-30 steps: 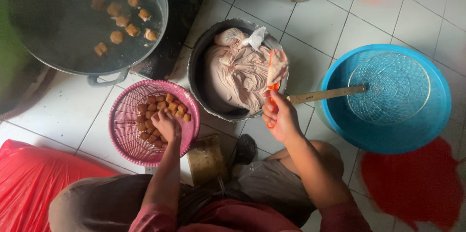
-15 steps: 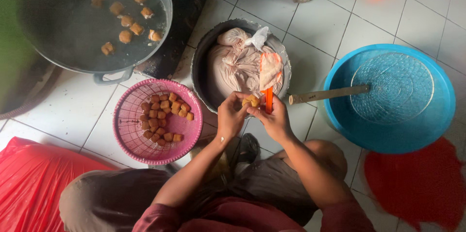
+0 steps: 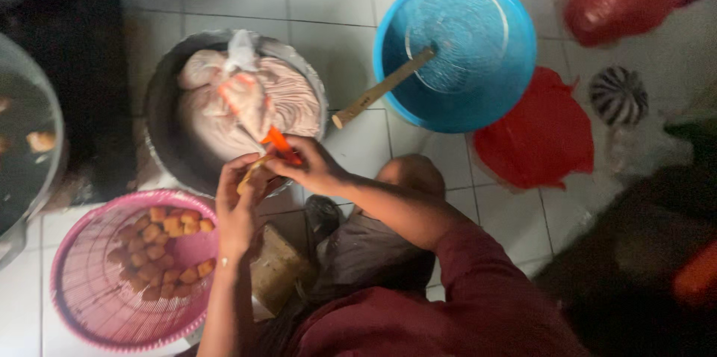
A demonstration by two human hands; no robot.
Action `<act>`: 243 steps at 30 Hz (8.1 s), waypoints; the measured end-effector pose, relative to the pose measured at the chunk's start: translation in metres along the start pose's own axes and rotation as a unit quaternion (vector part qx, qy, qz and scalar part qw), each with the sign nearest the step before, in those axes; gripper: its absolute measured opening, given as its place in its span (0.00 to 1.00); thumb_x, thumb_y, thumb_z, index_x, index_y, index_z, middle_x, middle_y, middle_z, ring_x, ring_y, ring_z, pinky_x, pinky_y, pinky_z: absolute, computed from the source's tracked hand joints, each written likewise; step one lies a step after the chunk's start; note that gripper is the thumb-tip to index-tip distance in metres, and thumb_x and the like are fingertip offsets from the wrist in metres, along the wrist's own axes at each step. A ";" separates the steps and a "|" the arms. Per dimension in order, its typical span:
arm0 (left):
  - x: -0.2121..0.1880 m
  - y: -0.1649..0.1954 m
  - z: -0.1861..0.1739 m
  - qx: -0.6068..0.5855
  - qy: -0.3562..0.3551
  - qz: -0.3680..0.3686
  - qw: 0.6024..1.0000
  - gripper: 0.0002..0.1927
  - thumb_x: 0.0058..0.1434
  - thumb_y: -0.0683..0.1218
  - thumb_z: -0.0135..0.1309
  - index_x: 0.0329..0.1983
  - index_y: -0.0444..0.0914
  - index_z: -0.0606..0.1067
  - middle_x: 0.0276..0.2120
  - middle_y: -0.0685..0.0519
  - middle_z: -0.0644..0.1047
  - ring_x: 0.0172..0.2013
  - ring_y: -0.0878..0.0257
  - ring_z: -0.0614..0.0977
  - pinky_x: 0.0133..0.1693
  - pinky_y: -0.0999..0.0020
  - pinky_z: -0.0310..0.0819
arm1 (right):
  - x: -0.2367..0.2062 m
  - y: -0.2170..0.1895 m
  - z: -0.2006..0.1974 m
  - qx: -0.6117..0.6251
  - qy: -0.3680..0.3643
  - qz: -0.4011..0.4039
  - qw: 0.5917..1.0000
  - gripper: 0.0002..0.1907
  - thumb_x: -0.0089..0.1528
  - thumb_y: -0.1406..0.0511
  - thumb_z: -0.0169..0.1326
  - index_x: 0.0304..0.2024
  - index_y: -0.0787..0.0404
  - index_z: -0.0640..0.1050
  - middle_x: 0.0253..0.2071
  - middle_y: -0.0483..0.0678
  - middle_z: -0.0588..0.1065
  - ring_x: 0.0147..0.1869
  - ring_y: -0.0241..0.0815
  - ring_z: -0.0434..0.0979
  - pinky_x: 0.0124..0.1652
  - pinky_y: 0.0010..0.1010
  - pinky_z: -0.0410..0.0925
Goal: The person sits on the floor and uses an orange scoop to take batter from a cloth-lined basin. They hold brown food cubes, coat or fill them with batter by hand and with the scoop, and place the finished pieces into a pink basket, occasionally dropping pieces into a nearby pot of liquid.
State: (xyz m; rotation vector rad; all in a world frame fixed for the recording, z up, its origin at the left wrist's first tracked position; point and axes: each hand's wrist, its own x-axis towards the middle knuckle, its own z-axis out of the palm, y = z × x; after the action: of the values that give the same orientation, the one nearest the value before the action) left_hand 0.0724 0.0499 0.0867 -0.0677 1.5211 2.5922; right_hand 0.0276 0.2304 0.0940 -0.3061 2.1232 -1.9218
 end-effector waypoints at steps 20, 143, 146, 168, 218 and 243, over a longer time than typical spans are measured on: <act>-0.002 0.001 -0.001 -0.093 0.078 -0.053 0.991 0.04 0.71 0.45 0.53 0.42 0.41 0.76 0.42 0.56 0.77 0.45 0.65 0.80 0.48 0.60 0.80 | -0.003 -0.010 0.007 0.015 0.069 0.047 0.996 0.10 0.66 0.63 0.58 0.45 0.62 0.78 0.31 0.37 0.74 0.28 0.25 0.68 0.27 0.19 0.63; 0.014 0.068 0.003 -0.174 0.071 -0.045 0.981 0.14 0.70 0.52 0.48 0.52 0.41 0.75 0.50 0.57 0.81 0.47 0.70 0.79 0.50 0.71 0.69 | 0.051 -0.063 0.029 0.016 -0.069 -0.041 0.997 0.15 0.63 0.67 0.63 0.49 0.64 0.73 0.41 0.42 0.74 0.45 0.28 0.76 0.46 0.24 0.72; 0.008 0.064 0.008 -0.058 0.116 -0.024 0.991 0.13 0.66 0.46 0.51 0.53 0.43 0.72 0.49 0.62 0.77 0.50 0.74 0.78 0.50 0.71 0.74 | 0.049 -0.064 0.035 -0.100 -0.037 -0.029 0.994 0.14 0.65 0.65 0.62 0.48 0.67 0.76 0.39 0.44 0.74 0.42 0.31 0.71 0.42 0.27 0.70; 0.029 0.050 -0.028 -0.083 0.011 -0.043 0.996 0.12 0.69 0.47 0.53 0.50 0.35 0.74 0.43 0.52 0.81 0.43 0.65 0.85 0.43 0.69 0.78 | 0.057 -0.068 0.021 0.007 -0.074 0.031 0.997 0.07 0.68 0.65 0.56 0.44 0.63 0.73 0.26 0.35 0.66 0.23 0.23 0.58 0.22 0.20 0.53; 0.008 0.112 -0.054 0.348 0.174 0.372 0.843 0.15 0.59 0.37 0.65 0.49 0.38 0.77 0.50 0.53 0.78 0.55 0.58 0.78 0.66 0.63 0.68 | 0.028 -0.099 0.015 -0.335 -0.030 -0.198 0.921 0.11 0.71 0.64 0.53 0.47 0.67 0.76 0.34 0.46 0.70 0.35 0.38 0.68 0.35 0.31 0.63; 0.053 0.060 -0.192 0.519 0.441 0.317 0.660 0.15 0.64 0.42 0.58 0.54 0.43 0.73 0.47 0.53 0.78 0.51 0.56 0.77 0.55 0.61 0.68 | 0.069 -0.069 -0.001 0.178 -0.131 0.213 0.952 0.20 0.73 0.55 0.42 0.49 0.66 0.74 0.31 0.41 0.64 0.28 0.29 0.57 0.28 0.23 0.54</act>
State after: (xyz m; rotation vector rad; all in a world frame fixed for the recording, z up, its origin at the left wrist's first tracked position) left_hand 0.0061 -0.1414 0.0385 -0.8952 3.6821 1.4308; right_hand -0.0389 0.2015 0.1587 -0.0212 1.4899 -1.8336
